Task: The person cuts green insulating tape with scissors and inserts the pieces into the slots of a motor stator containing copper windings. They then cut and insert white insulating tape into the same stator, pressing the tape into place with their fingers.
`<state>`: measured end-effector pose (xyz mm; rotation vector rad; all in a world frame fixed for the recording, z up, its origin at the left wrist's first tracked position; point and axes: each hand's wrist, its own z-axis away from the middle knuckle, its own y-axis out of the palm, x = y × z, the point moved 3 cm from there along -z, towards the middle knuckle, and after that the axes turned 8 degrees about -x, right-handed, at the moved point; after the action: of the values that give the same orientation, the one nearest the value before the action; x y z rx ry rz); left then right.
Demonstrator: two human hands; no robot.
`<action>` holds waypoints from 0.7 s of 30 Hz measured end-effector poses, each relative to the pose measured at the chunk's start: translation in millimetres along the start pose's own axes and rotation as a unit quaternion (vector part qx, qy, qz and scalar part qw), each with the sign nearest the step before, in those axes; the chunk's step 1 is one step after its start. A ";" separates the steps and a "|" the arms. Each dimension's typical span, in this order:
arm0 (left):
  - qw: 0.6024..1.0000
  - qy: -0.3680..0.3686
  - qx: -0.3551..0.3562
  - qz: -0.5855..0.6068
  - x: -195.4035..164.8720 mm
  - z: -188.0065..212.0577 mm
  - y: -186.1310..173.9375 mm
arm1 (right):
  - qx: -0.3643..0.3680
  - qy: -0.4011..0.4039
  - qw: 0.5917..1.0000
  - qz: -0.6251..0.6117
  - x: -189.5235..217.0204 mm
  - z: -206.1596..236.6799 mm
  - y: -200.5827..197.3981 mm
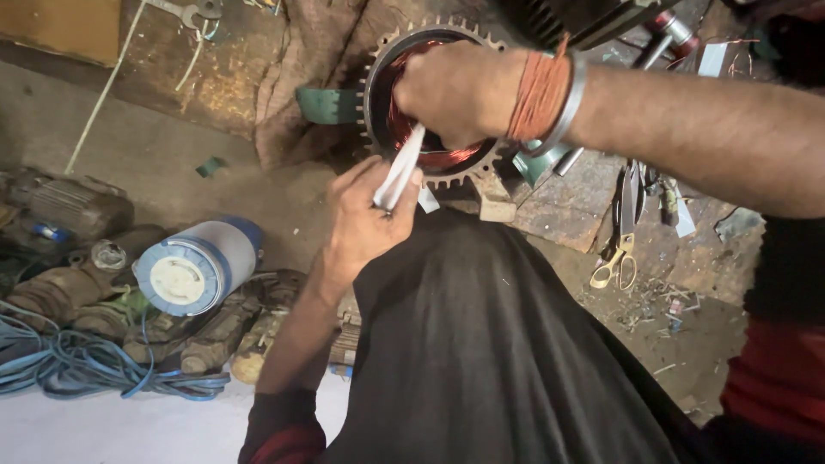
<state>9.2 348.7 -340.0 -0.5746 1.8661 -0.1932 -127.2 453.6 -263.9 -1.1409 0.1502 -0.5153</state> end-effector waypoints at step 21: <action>0.926 -0.192 0.230 0.229 13.4 -44.1 -18.3 | -0.515 0.192 0.768 -0.327 86.4 61.6 128.2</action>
<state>-29.4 320.2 -327.7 0.1489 1.4522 -0.1823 11.4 504.9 -340.3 -2.1821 0.4322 -1.4017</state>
